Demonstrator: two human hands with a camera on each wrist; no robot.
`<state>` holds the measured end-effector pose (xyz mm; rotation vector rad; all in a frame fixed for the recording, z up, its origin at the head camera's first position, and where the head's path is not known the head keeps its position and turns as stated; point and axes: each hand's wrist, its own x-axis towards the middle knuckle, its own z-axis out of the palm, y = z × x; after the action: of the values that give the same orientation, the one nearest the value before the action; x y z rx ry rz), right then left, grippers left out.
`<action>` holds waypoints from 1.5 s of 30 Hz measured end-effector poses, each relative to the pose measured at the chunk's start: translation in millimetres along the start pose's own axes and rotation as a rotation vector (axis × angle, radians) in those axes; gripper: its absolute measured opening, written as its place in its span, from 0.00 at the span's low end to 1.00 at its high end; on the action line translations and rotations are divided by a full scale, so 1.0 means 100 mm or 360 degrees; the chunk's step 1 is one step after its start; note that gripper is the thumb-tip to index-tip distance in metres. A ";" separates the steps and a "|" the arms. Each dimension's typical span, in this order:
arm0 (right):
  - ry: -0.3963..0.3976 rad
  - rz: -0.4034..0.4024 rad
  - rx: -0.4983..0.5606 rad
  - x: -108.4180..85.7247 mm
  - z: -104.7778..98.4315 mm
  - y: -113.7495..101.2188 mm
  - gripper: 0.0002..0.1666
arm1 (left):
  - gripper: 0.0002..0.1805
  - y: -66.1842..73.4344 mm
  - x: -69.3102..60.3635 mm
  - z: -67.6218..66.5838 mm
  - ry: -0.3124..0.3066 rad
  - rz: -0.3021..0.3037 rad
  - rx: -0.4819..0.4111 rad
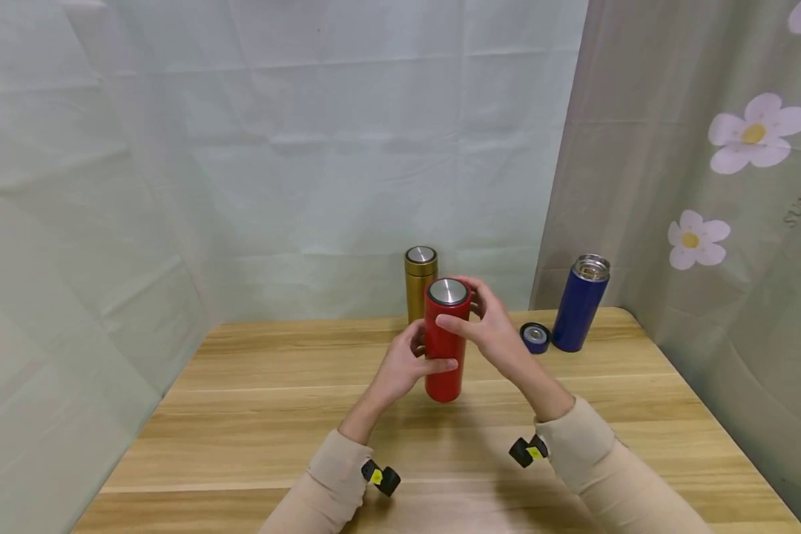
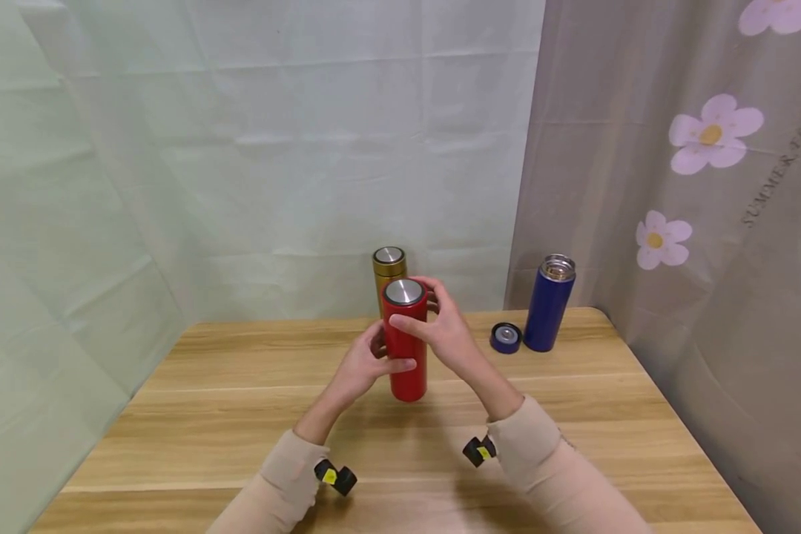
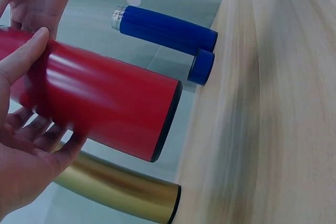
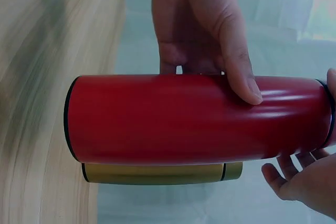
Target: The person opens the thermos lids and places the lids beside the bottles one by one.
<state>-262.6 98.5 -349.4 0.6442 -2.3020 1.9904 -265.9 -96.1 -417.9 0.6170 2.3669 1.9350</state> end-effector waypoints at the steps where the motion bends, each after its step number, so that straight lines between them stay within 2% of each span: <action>1: -0.0003 0.0000 0.0001 0.00 0.00 -0.01 0.43 | 0.38 0.00 0.00 0.00 -0.0010 -0.0002 -0.0005; 14: -0.0203 -0.0018 0.0015 0.02 -0.15 -0.07 0.40 | 0.38 0.01 0.00 -0.04 -0.0087 -0.0052 -0.0022; 21: -0.0373 -0.0032 0.0182 0.07 -0.22 -0.06 0.41 | 0.37 0.02 0.01 -0.05 -0.0113 -0.0018 -0.0032; 24: -0.0335 -0.0024 0.0173 0.06 -0.19 -0.05 0.42 | 0.37 0.04 0.01 -0.03 -0.0074 -0.0007 -0.0029; 30: -0.0111 0.0013 -0.0038 0.04 -0.03 -0.04 0.46 | 0.39 0.02 0.00 -0.02 -0.0010 -0.0052 -0.0038; 34: -0.0021 0.0002 -0.0047 0.03 0.04 -0.05 0.45 | 0.38 0.02 -0.01 -0.02 -0.0010 -0.0034 -0.0027; 39: -0.0032 0.0000 -0.0004 0.03 0.03 -0.07 0.43 | 0.38 0.03 -0.01 -0.01 -0.0028 -0.0030 -0.0026; 45: -0.0144 0.0018 0.0072 0.03 -0.05 -0.08 0.41 | 0.38 0.03 -0.01 -0.03 -0.0089 -0.0038 -0.0027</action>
<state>-263.4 101.4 -339.8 0.7404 -2.3211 2.0655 -265.2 -98.8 -414.8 0.6304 2.3120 1.9000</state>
